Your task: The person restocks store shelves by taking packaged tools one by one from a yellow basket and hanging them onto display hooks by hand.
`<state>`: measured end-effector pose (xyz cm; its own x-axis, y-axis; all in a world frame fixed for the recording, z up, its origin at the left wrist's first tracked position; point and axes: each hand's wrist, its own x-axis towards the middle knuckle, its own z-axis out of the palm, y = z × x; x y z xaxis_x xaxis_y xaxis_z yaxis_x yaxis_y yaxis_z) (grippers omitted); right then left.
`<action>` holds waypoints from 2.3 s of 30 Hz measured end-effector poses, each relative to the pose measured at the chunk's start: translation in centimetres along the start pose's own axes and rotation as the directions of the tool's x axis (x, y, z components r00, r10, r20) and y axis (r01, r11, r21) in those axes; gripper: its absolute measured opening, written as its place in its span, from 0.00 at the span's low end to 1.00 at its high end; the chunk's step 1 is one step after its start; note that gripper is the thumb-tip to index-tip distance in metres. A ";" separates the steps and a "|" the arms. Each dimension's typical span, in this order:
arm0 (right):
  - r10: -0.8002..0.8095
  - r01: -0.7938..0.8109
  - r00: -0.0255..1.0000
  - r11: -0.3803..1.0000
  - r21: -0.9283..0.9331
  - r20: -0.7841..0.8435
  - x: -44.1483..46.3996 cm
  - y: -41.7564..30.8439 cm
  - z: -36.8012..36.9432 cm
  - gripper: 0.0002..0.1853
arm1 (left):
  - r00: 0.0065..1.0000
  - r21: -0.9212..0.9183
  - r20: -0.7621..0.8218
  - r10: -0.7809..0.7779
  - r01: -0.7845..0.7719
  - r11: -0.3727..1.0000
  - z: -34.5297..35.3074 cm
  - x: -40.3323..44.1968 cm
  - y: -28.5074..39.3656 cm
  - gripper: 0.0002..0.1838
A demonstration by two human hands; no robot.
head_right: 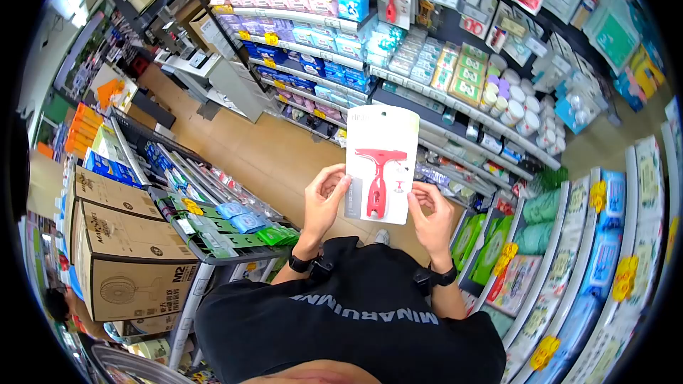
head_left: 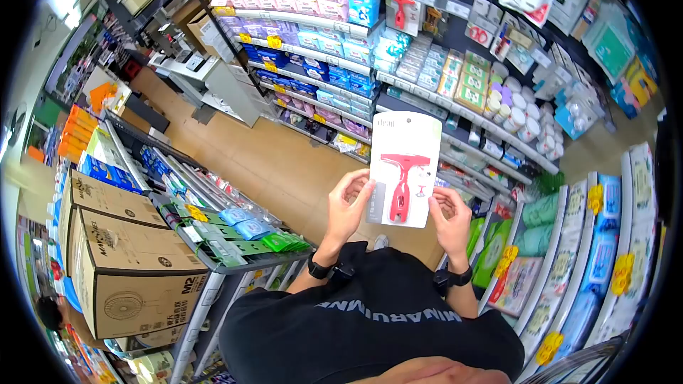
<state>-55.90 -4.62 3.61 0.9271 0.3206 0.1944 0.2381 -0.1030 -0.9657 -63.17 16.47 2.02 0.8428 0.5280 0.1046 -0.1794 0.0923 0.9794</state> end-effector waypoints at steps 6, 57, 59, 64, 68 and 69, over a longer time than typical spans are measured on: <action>0.056 -0.059 0.996 0.997 0.047 0.068 4.0 2.3 -0.2 0.11 | 1.000 0.126 -0.019 -0.011 0.013 0.992 0.7 3.0 -0.7 0.15; -0.025 0.060 0.927 0.995 0.082 -0.373 36.6 4.8 11.5 0.11 | 0.927 0.130 0.319 0.198 -0.249 0.960 1.1 43.9 -0.9 0.18; -0.058 0.088 0.918 0.994 0.060 -0.393 37.0 4.9 11.5 0.11 | 0.922 0.163 0.335 0.192 -0.257 0.953 1.0 44.1 -0.7 0.17; -0.040 0.081 0.921 0.993 0.090 -0.388 37.5 4.4 11.3 0.11 | 0.907 0.160 0.346 0.241 -0.310 0.937 1.3 44.6 -0.2 0.18; -0.021 0.081 0.923 0.987 0.140 -0.385 38.2 4.4 11.4 0.11 | 0.903 0.154 0.356 0.239 -0.309 0.939 1.5 44.9 -0.3 0.21; -0.020 0.081 0.922 0.987 0.140 -0.388 38.4 4.5 11.3 0.11 | 0.902 0.153 0.359 0.238 -0.308 0.939 1.5 44.9 -0.2 0.21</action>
<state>-22.46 17.88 4.76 0.9618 -0.0676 0.2655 0.2693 0.0557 -0.9615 -24.52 38.85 6.74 0.9001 0.1951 0.3895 -0.3508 -0.2052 0.9137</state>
